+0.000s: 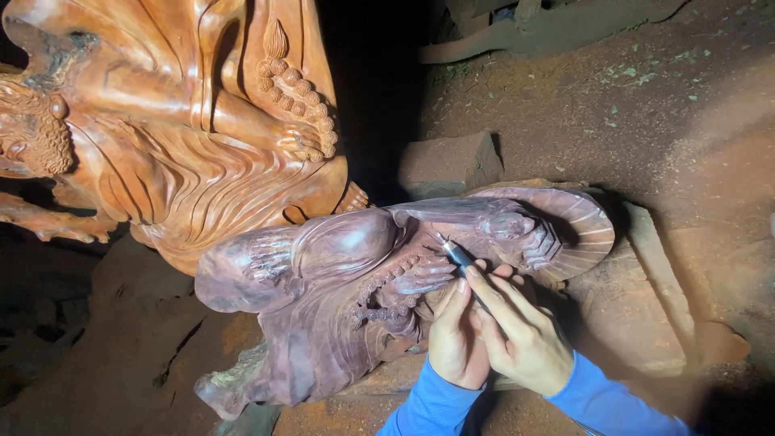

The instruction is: Using a handheld rotary power tool to carve intricate textures and details into a large wooden sculpture.

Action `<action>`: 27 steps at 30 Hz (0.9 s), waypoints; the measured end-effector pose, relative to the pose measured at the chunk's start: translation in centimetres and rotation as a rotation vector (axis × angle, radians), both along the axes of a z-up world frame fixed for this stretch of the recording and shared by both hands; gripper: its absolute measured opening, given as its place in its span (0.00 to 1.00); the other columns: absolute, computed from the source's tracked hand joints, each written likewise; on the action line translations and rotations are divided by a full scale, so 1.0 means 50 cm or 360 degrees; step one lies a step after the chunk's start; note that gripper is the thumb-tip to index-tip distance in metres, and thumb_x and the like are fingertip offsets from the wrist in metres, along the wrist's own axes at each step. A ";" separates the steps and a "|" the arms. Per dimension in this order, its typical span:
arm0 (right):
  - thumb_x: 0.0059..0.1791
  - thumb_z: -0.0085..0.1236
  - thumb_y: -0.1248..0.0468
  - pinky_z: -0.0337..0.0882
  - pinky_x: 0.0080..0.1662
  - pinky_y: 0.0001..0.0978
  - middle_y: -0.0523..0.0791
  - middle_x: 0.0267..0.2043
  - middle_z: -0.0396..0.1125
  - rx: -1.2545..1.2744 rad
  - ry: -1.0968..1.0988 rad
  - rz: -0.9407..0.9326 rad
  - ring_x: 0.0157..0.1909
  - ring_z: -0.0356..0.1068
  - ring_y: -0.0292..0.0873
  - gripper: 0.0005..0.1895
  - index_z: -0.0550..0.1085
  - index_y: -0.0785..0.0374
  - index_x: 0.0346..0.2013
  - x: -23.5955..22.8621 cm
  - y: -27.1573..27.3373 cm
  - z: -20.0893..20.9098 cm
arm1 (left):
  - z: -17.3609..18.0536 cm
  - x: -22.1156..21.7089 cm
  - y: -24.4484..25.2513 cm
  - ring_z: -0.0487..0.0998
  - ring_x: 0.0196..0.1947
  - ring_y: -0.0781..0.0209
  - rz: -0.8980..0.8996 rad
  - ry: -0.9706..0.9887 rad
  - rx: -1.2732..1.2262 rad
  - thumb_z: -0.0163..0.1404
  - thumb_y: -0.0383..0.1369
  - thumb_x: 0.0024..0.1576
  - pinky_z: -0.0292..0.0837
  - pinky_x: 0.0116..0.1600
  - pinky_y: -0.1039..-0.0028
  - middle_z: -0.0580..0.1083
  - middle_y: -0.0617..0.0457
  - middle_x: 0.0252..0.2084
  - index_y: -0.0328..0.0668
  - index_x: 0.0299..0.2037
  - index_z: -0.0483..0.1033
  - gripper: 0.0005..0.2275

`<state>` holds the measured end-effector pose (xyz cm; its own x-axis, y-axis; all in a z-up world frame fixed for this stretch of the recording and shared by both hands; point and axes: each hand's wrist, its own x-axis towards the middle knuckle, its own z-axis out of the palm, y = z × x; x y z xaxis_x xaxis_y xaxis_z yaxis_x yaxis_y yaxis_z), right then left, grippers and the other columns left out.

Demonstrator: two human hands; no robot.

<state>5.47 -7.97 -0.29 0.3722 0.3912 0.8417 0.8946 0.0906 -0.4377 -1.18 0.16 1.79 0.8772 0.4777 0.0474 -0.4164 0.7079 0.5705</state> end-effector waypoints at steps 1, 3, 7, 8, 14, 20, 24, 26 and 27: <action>0.51 0.47 0.69 0.71 0.64 0.37 0.50 0.65 0.68 -0.0004 -0.0004 0.0001 0.63 0.72 0.48 0.25 0.69 0.64 0.64 0.001 -0.002 0.001 | 0.000 0.000 -0.002 0.75 0.58 0.38 0.0001 -0.0004 -0.0004 0.44 0.32 0.65 0.70 0.67 0.54 0.76 0.38 0.55 0.36 0.54 0.73 0.12; 0.51 0.47 0.70 0.68 0.66 0.36 0.51 0.66 0.66 -0.0032 0.0010 0.0025 0.66 0.70 0.48 0.26 0.67 0.65 0.65 0.001 -0.007 0.002 | 0.000 -0.001 -0.007 0.76 0.56 0.36 0.0095 0.0076 -0.0038 0.45 0.31 0.64 0.72 0.66 0.52 0.76 0.34 0.53 0.33 0.53 0.75 0.13; 0.51 0.47 0.70 0.68 0.66 0.38 0.51 0.65 0.67 -0.0055 0.0011 0.0042 0.65 0.69 0.50 0.25 0.68 0.65 0.64 0.003 -0.032 0.001 | -0.005 -0.006 -0.014 0.77 0.55 0.39 0.0132 0.0076 0.0010 0.46 0.29 0.63 0.72 0.66 0.54 0.76 0.33 0.53 0.29 0.54 0.75 0.13; 0.52 0.47 0.70 0.66 0.68 0.38 0.51 0.65 0.67 -0.0060 0.0056 0.0099 0.67 0.67 0.50 0.24 0.68 0.66 0.64 0.004 -0.043 -0.008 | -0.008 -0.011 -0.016 0.78 0.55 0.43 0.0092 0.0112 0.0057 0.47 0.28 0.62 0.73 0.65 0.58 0.76 0.32 0.54 0.27 0.54 0.74 0.14; 0.43 0.53 0.70 0.71 0.62 0.29 0.47 0.64 0.70 -0.0276 0.0445 0.0178 0.59 0.75 0.40 0.29 0.71 0.62 0.61 -0.021 -0.157 -0.090 | -0.088 -0.085 -0.044 0.78 0.52 0.59 -0.0212 0.0260 0.0578 0.51 0.29 0.63 0.76 0.62 0.68 0.76 0.46 0.53 0.30 0.61 0.72 0.17; 0.44 0.56 0.68 0.69 0.41 0.24 0.43 0.42 0.73 -0.0574 0.1152 0.0471 0.35 0.69 0.34 0.36 0.65 0.57 0.68 -0.094 -0.241 -0.127 | -0.144 -0.233 -0.069 0.72 0.63 0.63 -0.0389 0.0402 0.1060 0.49 0.30 0.63 0.67 0.71 0.71 0.73 0.46 0.61 0.37 0.65 0.69 0.19; 0.46 0.53 0.75 0.64 0.27 0.26 0.45 0.56 0.71 -0.0511 0.1484 0.0606 0.19 0.56 0.37 0.38 0.62 0.62 0.72 -0.154 -0.289 -0.106 | -0.164 -0.413 -0.072 0.78 0.57 0.58 -0.0626 0.0624 0.1777 0.53 0.37 0.61 0.73 0.65 0.68 0.77 0.46 0.56 0.38 0.58 0.74 0.17; 0.46 0.53 0.73 0.63 0.24 0.27 0.47 0.47 0.71 -0.0462 0.1488 0.0650 0.17 0.57 0.38 0.37 0.61 0.63 0.72 -0.183 -0.322 -0.102 | -0.210 -0.526 -0.037 0.77 0.58 0.54 -0.0839 0.0621 0.2030 0.51 0.41 0.61 0.71 0.65 0.65 0.76 0.44 0.57 0.37 0.58 0.74 0.19; 0.47 0.52 0.71 0.63 0.21 0.27 0.49 0.38 0.72 -0.0391 0.1481 0.0705 0.14 0.57 0.38 0.36 0.61 0.63 0.72 -0.198 -0.336 -0.101 | -0.233 -0.581 -0.016 0.76 0.59 0.50 -0.1048 0.0610 0.2305 0.49 0.45 0.61 0.68 0.65 0.63 0.75 0.43 0.58 0.37 0.58 0.74 0.22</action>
<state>-4.42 -24.77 -5.33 0.6121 0.7706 0.1775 0.1060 0.1424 -0.9841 -30.23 -0.65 -9.86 0.9651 -0.2084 -0.1587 0.0370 -0.4911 0.8703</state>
